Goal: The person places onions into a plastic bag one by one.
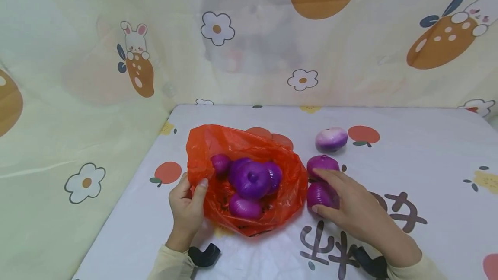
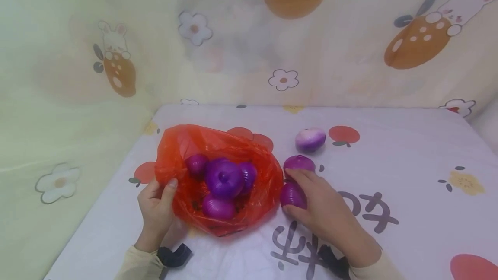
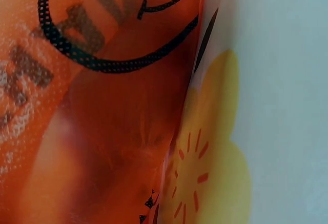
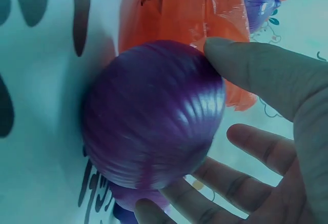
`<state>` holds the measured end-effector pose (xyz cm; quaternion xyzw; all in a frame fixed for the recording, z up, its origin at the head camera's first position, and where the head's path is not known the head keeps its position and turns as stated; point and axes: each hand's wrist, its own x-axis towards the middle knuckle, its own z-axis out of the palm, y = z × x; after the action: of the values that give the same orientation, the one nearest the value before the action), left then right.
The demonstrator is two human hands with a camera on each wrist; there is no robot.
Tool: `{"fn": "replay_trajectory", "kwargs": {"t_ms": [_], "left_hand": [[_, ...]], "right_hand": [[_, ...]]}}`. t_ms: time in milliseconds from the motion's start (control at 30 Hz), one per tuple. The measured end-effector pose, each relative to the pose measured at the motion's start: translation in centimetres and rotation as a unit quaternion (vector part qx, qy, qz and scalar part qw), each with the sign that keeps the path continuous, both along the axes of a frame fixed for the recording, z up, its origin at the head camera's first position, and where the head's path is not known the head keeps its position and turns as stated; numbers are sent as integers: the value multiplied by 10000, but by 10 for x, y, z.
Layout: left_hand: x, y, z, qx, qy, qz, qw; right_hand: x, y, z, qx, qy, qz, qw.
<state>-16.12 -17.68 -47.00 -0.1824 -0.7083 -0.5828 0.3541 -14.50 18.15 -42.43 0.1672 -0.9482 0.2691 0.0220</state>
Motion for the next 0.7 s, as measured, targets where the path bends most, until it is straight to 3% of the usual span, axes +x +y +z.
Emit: {"fn": "replay_trajectory", "kwargs": {"t_ms": [300,700], "left_hand": [[2,-2,-2,-70,-297,51,9995],[3,-1,0,-61,-352,70,9993]], "right_hand": [[1,1,-8,-190,-161,-25,9997],[2,-3,-17,-296,-325,17,9990]]}}
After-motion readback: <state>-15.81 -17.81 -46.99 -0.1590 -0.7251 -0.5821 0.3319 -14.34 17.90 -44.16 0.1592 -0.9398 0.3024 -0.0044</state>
